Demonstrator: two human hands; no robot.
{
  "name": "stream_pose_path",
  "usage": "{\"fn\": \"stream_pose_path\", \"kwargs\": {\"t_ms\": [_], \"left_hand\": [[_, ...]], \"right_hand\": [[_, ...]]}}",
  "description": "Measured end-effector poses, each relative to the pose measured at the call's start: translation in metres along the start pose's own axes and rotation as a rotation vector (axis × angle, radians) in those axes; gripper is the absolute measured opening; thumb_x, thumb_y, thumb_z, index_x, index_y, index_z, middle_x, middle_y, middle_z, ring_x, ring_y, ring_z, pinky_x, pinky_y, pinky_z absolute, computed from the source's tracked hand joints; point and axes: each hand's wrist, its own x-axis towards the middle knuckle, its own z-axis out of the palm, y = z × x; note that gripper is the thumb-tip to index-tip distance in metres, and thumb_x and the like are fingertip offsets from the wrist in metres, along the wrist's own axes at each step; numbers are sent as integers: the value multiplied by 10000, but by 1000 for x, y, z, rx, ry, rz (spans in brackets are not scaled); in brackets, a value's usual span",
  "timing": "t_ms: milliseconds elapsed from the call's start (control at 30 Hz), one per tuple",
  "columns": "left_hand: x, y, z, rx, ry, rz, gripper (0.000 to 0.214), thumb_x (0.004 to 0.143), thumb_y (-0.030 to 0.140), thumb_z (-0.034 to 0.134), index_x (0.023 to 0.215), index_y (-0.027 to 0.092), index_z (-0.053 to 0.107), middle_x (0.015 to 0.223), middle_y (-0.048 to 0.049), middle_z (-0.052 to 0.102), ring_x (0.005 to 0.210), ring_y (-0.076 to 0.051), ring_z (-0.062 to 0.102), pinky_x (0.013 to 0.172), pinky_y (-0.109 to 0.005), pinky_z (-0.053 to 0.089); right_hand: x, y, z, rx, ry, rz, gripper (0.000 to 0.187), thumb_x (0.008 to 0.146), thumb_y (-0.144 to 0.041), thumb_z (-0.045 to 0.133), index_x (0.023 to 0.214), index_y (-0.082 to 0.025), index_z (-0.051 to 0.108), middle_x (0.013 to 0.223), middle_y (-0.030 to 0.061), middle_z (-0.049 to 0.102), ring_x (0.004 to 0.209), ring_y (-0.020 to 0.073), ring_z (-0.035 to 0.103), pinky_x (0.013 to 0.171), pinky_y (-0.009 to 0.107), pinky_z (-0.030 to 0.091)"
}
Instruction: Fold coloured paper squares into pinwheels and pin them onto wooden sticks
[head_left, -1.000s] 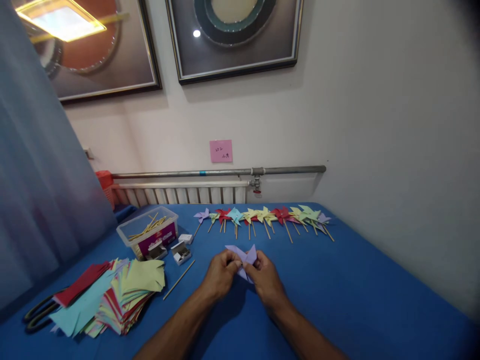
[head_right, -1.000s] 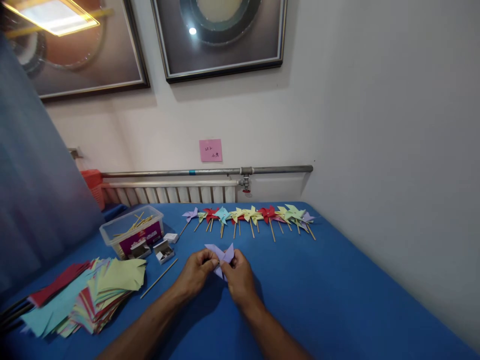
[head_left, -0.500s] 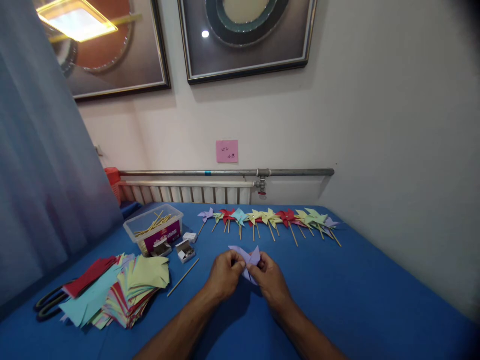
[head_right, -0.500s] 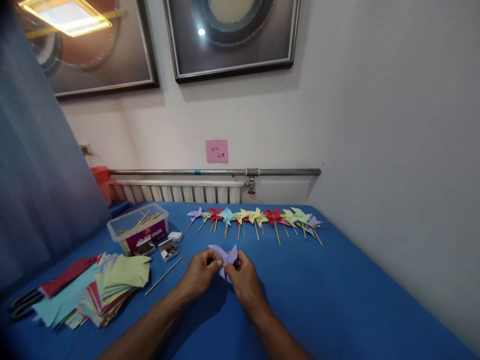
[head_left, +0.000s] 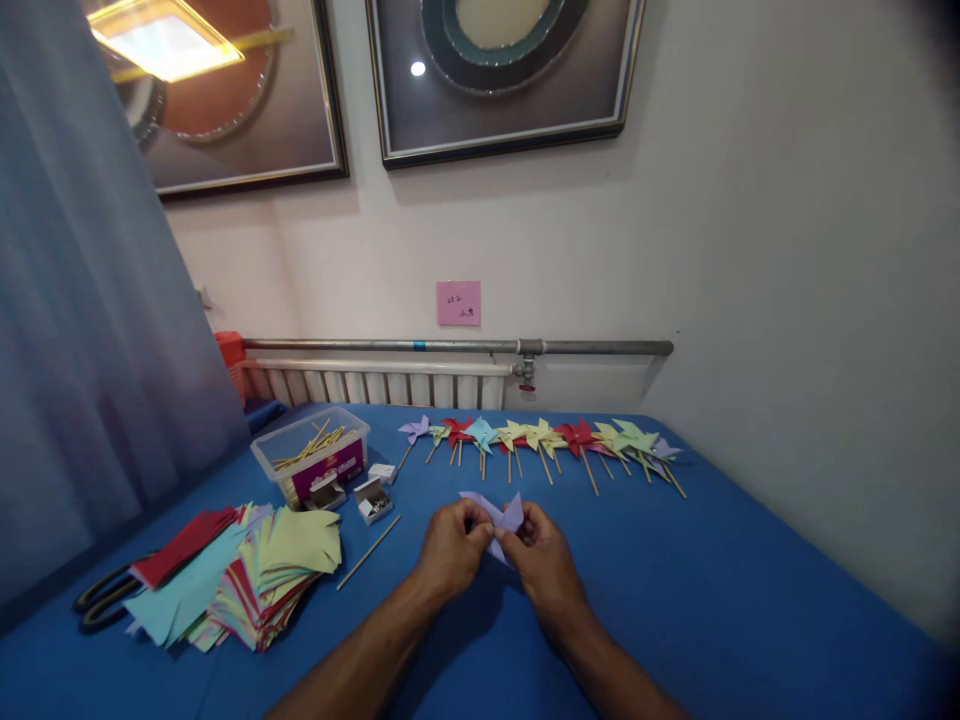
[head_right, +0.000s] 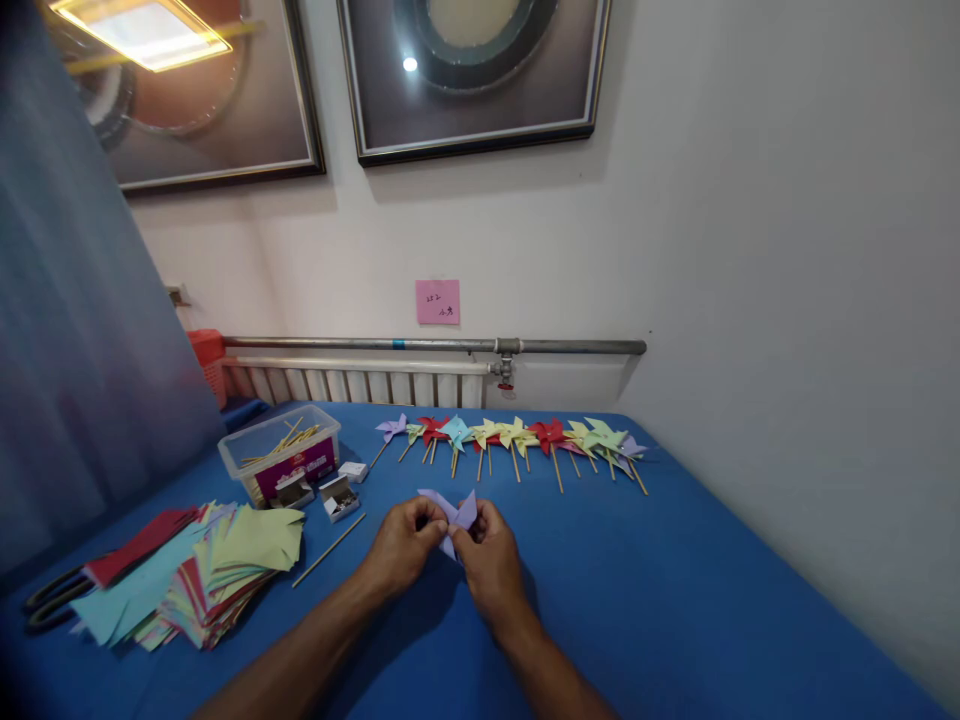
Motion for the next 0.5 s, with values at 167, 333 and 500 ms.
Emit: {"fn": "stream_pose_path", "kwargs": {"t_ms": [167,333,500], "left_hand": [[0,-2,2,-26,1,15,75,777,167,587,704,177,600,609,43,555,586,-113,478,590,-234,351],[-1,-5,6,-48,34,41,55,774,164,589,722,180,590,642,44,559,611,-113,485,602,-231,366],[-1,-7,10,-142,60,69,80,748,116,583,788,185,580,686,54,568,631,-104,494,622,-216,385]], "right_hand": [[2,3,0,1,9,20,275,640,-356,760,863,-238,651,790,30,751,784,258,709,710,333,546],[4,5,-1,-8,23,14,277,629,-356,755,862,-243,658,802,38,761,778,263,702,707,341,543],[6,6,-5,-25,21,41,275,615,-328,756,862,-243,667,796,30,761,756,255,696,685,337,540]]}}
